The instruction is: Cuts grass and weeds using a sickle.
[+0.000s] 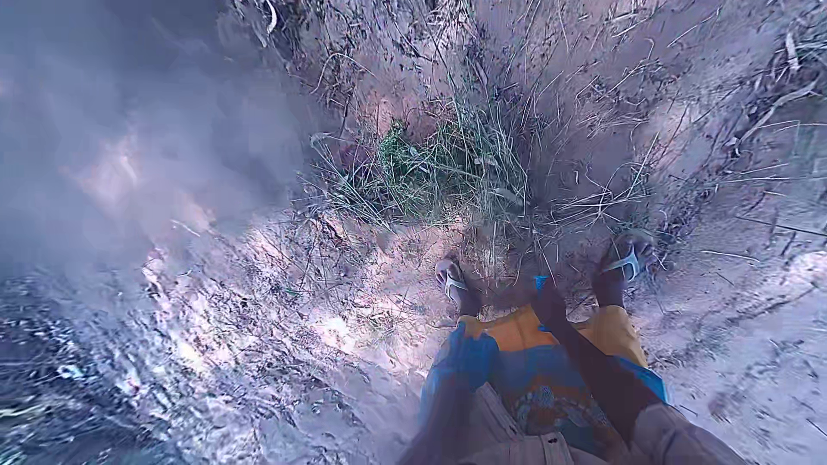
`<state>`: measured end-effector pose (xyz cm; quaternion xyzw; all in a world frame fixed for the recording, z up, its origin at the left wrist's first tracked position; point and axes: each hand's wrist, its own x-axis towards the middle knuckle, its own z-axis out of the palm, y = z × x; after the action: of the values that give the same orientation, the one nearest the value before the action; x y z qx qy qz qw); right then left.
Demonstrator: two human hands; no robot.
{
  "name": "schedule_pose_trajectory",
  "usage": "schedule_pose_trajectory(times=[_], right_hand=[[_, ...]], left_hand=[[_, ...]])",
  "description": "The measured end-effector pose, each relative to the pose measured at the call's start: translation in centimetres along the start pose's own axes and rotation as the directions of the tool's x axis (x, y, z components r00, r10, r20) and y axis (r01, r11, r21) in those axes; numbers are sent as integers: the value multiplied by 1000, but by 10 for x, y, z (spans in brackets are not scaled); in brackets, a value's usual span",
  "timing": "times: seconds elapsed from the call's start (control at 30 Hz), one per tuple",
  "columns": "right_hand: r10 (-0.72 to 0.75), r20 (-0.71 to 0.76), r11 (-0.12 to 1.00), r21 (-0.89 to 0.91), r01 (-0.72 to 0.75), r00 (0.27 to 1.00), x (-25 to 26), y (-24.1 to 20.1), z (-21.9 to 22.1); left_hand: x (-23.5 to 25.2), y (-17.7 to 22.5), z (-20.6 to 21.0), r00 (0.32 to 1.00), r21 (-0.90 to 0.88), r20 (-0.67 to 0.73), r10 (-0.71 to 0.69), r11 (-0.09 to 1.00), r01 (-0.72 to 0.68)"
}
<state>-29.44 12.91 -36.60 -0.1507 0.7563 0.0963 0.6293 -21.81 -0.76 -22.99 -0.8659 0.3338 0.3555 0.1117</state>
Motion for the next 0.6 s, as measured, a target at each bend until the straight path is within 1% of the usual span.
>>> schedule_pose_trajectory(times=[0.03, 0.07, 0.1, 0.13, 0.17, 0.2, 0.23, 0.27, 0.3, 0.33, 0.37, 0.4, 0.43, 0.47, 0.5, 0.53, 0.57, 0.6], right_hand=[[24, 83, 999, -38, -21, 996, -19, 18, 7], [45, 158, 998, -60, -36, 986, -34, 35, 5], [55, 213, 998, -47, -46, 975, -46, 50, -3], [50, 230, 999, -4, -51, 972, -57, 63, -13], [26, 197, 996, 76, -41, 980, -67, 75, -24], [-19, 94, 981, 192, 0, 995, -75, 85, -37], [-65, -64, 947, 312, 82, 996, -82, 95, -53], [-94, -242, 893, 408, 189, 966, -87, 103, -72], [-95, -420, 824, 475, 308, 902, -89, 112, -91], [-51, -562, 743, 531, 407, 826, -91, 121, -110], [20, -660, 649, 580, 492, 751, -93, 130, -128], [109, -715, 557, 619, 554, 690, -97, 141, -142], [200, -737, 479, 648, 592, 645, -102, 154, -150], [285, -734, 413, 675, 612, 617, -108, 169, -152], [366, -705, 353, 710, 610, 608, -113, 183, -150], [440, -651, 302, 756, 581, 618, -117, 196, -145], [499, -585, 260, 805, 534, 639, -120, 209, -139], [545, -517, 229, 849, 475, 661, -123, 222, -131]], left_hand=[[-6, -7, -24, 960, 273, 270, -75, 962, -2], [-2, -34, -38, 886, 390, 464, -26, 903, -178], [15, -72, -42, 804, 364, 585, 103, 853, -374], [40, -97, -38, 736, 311, 632, 243, 790, -528], [60, -97, -29, 689, 266, 638, 344, 741, -616], [72, -75, -16, 658, 246, 632, 409, 699, -671], [75, -42, -1, 619, 234, 634, 463, 648, -725], [72, -9, 16, 555, 229, 662, 505, 568, -790], [63, 20, 37, 455, 208, 715, 531, 460, -863], [50, 45, 61, 339, 178, 795, 504, 339, -924], [33, 65, 89, 222, 138, 877, 426, 219, -966], [14, 77, 121, 115, 87, 944, 311, 103, -991], [-4, 82, 155, 12, 11, 983, 184, 6, -1000], [-20, 81, 188, -70, -64, 995, 76, -74, -995], [-34, 78, 221, -117, -116, 993, 3, -138, -984], [-43, 73, 251, -137, -140, 990, -27, -171, -975], [-46, 65, 279, -169, -165, 986, 6, -197, -967], [-42, 54, 307, -218, -189, 970, 106, -228, -955]])
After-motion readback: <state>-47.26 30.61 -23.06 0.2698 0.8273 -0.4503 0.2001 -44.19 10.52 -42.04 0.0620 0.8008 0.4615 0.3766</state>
